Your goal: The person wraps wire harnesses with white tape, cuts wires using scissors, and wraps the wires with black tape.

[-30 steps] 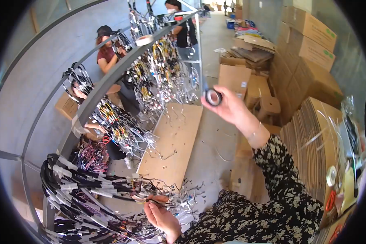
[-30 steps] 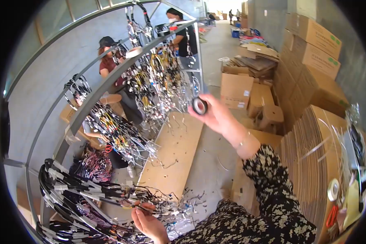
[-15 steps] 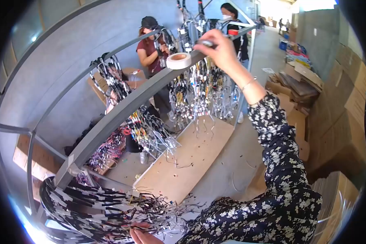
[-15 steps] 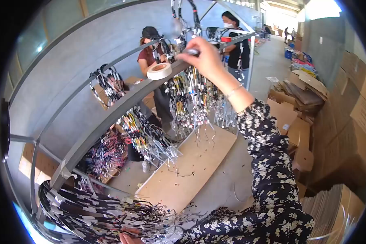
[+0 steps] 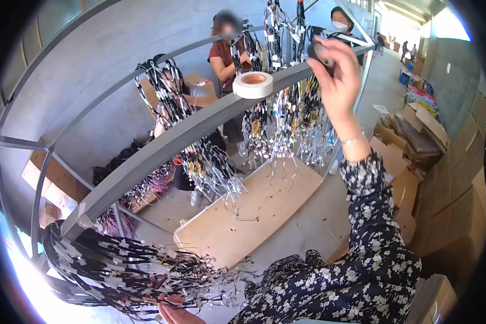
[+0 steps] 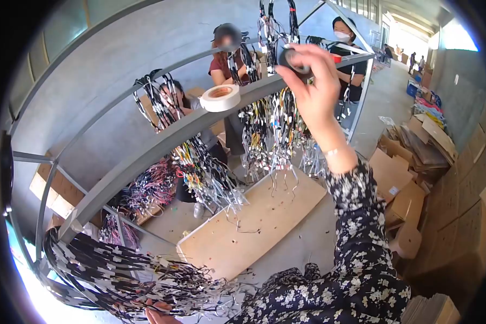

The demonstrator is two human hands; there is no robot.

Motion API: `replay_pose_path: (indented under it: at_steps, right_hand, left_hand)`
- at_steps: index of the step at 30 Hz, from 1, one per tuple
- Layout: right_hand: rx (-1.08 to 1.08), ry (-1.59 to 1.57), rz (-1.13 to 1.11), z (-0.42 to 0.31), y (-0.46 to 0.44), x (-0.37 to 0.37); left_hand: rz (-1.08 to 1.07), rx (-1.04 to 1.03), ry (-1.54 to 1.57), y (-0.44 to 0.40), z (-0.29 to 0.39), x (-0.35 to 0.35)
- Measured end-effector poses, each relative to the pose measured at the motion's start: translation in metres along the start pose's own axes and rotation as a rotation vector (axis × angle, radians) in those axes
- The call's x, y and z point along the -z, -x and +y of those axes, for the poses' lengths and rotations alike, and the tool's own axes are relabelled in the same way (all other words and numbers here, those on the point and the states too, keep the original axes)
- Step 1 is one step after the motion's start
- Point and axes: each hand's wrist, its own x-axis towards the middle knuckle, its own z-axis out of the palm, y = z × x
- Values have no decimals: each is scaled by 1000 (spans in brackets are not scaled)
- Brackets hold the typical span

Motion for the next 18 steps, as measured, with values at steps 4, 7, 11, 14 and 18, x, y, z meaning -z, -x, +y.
replay_pose_path:
  at_steps: [4,7,11,14,18]
  right_hand:
    - [-85,51,-498,11,6,-20]
    - [-91,-6,-611,10,-2,-13]
    - [-161,-94,-579,4,4,-4]
    - [45,37,-450,8,16,-2]
    - [133,241,-289,-4,40,23]
  left_hand:
    - [43,-10,20,-1,10,-7]
    - [96,24,104,1,13,-10]
    - [90,53,39,5,15,-7]
    - [89,86,-50,9,8,-5]
    - [73,32,-46,7,19,-4]
